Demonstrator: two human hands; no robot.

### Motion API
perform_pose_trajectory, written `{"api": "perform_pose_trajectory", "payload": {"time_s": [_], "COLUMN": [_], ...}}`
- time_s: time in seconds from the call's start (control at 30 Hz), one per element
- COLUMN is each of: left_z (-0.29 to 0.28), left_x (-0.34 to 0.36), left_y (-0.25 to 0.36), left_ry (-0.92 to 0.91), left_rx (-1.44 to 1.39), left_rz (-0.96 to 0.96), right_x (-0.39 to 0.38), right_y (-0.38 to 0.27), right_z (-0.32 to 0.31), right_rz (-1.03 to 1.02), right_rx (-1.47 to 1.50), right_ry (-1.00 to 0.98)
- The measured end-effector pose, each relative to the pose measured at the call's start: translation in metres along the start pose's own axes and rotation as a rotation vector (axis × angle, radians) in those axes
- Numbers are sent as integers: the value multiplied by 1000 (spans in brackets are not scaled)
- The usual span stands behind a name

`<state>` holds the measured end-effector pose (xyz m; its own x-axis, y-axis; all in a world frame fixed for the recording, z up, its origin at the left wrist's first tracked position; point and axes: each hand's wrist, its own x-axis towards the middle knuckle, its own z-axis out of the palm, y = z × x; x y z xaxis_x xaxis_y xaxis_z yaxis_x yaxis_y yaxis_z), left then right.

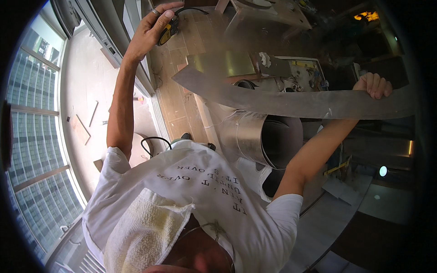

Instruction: The person measures a countertop area with a tape measure, then retrieves a rectangular material piece from a bucket. They place the material on the floor, measure it with the tape measure, and mark it with a pencil. The person repeats the measuring process on the material piece.

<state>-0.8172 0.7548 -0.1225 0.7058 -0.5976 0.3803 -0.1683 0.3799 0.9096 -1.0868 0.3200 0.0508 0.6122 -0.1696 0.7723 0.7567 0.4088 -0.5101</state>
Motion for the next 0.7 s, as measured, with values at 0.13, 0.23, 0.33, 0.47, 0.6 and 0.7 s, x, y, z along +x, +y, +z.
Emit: {"api": "perform_pose_trajectory", "payload": {"time_s": [0.13, 0.23, 0.33, 0.47, 0.6, 0.7], "left_z": [-10, -8, 6, 33, 56, 75], "left_x": [-32, -52, -64, -63, -58, -51], "left_y": [-5, -11, -15, -16, -16, -23], "left_ry": [31, 44, 35, -9, -57, -90], "left_rx": [359, 499, 449, 470, 471, 447], "left_rz": [40, 10, -97, -100, -237, -236], "right_x": [-7, -7, -11, -24, -37, -51], "right_y": [2, 15, 51, 122, 160, 176], "right_z": [6, 5, 0, -3, -18, -30], "right_rz": [-16, 9, 50, -90, 17, 63], "right_rx": [24, -18, -174, -615, -512, -550], "right_ry": [-68, -50, -133, 559, 707, 782]}}
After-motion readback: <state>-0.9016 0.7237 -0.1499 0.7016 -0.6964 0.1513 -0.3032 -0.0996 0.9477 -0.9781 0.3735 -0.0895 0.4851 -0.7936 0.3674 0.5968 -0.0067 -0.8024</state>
